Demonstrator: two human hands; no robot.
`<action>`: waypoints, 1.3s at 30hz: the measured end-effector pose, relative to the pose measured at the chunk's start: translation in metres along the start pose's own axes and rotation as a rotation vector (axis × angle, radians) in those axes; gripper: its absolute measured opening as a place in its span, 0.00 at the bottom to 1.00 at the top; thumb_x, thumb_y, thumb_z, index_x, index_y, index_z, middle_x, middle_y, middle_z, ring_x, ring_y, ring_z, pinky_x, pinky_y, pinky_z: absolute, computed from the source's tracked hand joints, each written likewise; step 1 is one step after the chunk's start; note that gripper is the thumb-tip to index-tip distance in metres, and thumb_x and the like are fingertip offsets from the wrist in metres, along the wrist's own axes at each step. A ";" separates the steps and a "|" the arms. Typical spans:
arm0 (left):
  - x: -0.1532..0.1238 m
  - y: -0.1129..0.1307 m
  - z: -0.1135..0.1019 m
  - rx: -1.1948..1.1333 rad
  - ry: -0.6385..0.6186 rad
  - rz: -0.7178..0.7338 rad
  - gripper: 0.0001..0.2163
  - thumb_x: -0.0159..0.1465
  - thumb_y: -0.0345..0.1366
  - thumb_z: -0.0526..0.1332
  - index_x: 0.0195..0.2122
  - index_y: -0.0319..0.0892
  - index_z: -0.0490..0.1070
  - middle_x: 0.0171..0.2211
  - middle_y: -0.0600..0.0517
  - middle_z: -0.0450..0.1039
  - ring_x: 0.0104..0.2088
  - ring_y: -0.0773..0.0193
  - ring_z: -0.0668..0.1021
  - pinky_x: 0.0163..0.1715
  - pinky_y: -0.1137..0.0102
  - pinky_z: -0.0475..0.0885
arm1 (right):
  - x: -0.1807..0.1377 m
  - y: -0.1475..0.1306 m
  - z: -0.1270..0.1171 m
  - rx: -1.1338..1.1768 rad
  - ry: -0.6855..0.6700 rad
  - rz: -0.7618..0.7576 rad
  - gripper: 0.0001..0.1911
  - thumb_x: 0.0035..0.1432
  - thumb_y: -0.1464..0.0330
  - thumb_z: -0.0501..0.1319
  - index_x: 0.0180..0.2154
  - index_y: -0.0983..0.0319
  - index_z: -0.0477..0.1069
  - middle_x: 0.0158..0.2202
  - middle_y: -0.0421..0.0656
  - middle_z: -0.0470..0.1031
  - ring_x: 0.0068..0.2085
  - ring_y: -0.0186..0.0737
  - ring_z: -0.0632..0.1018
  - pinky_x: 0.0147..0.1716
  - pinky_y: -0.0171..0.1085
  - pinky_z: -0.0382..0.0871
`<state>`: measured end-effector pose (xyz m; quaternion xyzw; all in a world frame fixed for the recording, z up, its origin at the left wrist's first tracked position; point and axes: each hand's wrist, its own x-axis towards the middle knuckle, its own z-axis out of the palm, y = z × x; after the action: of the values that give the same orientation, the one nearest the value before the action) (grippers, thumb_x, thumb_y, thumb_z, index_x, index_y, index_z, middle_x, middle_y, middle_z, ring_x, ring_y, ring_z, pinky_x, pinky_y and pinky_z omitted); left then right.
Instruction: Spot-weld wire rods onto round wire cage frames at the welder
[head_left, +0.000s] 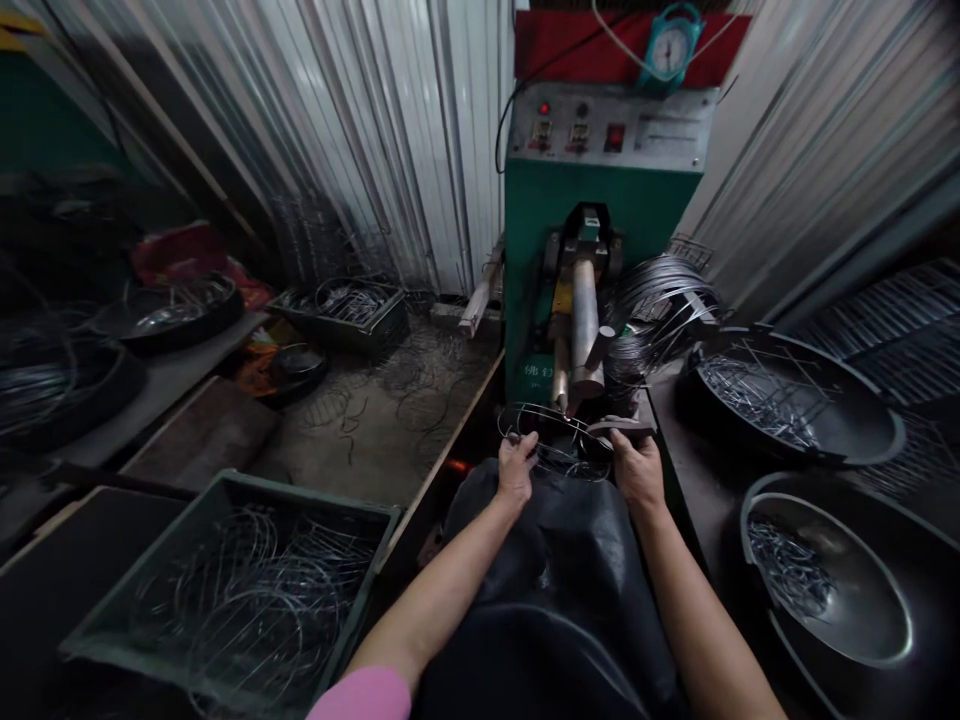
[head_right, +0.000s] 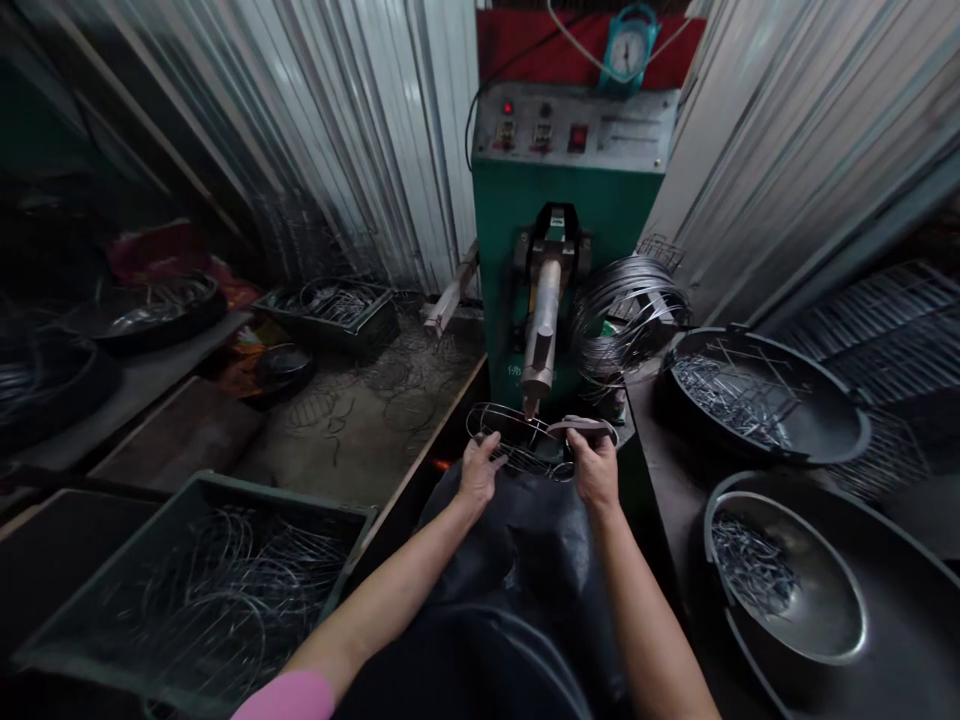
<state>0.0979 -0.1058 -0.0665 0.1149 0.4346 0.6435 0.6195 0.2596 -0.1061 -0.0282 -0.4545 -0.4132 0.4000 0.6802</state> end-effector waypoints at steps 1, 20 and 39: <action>0.001 0.000 0.000 0.007 -0.003 0.023 0.20 0.41 0.41 0.70 0.29 0.41 0.62 0.29 0.57 0.63 0.31 0.70 0.69 0.35 0.70 0.64 | -0.003 0.002 0.000 0.036 0.027 -0.001 0.14 0.45 0.63 0.68 0.34 0.60 0.72 0.35 0.41 0.77 0.38 0.39 0.76 0.45 0.43 0.68; 0.012 0.002 -0.025 -0.261 0.042 -0.218 0.14 0.48 0.41 0.66 0.23 0.40 0.62 0.23 0.57 0.64 0.26 0.68 0.69 0.44 0.49 0.66 | -0.008 -0.015 -0.023 -0.256 -0.110 -0.066 0.14 0.48 0.60 0.66 0.36 0.59 0.71 0.36 0.42 0.77 0.39 0.42 0.78 0.43 0.44 0.71; 0.008 0.013 -0.048 -0.313 0.003 -0.209 0.16 0.46 0.44 0.67 0.25 0.40 0.63 0.25 0.56 0.66 0.29 0.67 0.71 0.45 0.47 0.65 | -0.010 -0.030 -0.019 -0.358 -0.264 0.054 0.17 0.47 0.56 0.66 0.36 0.60 0.71 0.34 0.43 0.77 0.37 0.43 0.76 0.42 0.43 0.70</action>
<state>0.0541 -0.1164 -0.0892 -0.0297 0.3396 0.6355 0.6928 0.2793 -0.1288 -0.0064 -0.5229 -0.5506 0.3942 0.5177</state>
